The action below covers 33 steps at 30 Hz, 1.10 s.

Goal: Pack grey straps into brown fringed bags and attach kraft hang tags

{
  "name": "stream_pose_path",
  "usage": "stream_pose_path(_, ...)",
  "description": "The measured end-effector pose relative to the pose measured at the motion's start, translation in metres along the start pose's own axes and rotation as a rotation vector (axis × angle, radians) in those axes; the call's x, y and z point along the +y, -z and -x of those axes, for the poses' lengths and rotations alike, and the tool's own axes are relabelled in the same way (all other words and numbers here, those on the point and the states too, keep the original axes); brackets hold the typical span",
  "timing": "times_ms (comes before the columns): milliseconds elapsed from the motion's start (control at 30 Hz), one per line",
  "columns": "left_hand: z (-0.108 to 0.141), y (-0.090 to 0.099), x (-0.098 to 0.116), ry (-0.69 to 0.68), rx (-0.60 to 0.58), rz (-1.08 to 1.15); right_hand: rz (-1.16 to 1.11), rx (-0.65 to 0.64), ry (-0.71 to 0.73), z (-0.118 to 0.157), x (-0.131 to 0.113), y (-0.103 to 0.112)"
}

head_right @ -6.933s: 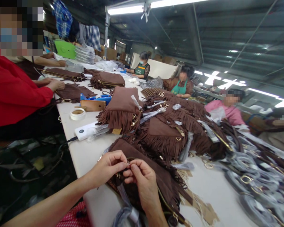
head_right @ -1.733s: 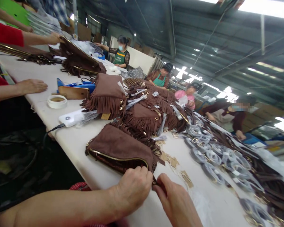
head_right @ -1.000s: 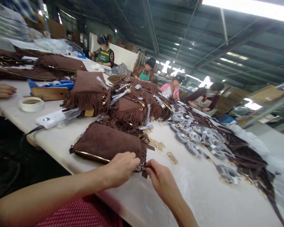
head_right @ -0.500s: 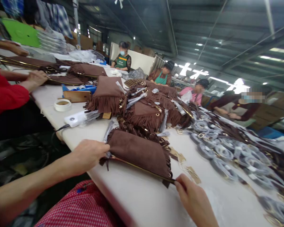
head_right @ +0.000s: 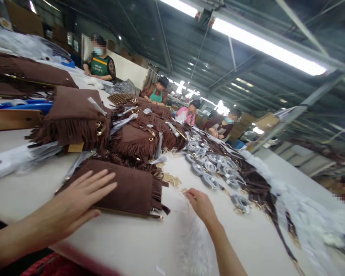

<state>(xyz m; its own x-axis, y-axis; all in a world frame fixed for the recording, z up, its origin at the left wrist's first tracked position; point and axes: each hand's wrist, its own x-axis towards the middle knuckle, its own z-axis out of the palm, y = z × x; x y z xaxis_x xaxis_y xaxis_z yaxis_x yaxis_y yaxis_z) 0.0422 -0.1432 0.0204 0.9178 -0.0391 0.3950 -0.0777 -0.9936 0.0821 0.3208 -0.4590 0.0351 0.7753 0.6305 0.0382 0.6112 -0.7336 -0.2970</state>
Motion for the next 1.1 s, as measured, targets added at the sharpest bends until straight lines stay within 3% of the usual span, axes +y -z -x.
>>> stream_pose_path(133,-0.037,-0.036,0.029,-0.121,-0.171,0.133,0.091,0.006,0.058,-0.027,-0.001,-0.002)
stream_pose_path(267,-0.042,-0.055,0.031,-0.127,-0.228,0.159,0.157,-0.009,0.113,-0.065,-0.019,-0.022)
stream_pose_path(467,-0.036,-0.059,0.027,-0.122,-0.243,0.188,0.217,-0.136,0.17,-0.11,-0.034,-0.04)
stream_pose_path(700,-0.039,-0.056,0.028,-0.097,-0.3,0.245,0.159,-0.139,0.143,-0.119,-0.032,-0.038)
stream_pose_path(867,-0.04,-0.052,0.028,-0.092,-0.27,0.276,-0.083,-0.139,0.055,-0.117,-0.014,-0.019)
stream_pose_path(1100,-0.044,-0.041,0.032,-0.039,-0.338,0.345,-0.603,-0.128,-0.163,-0.108,0.009,0.044)
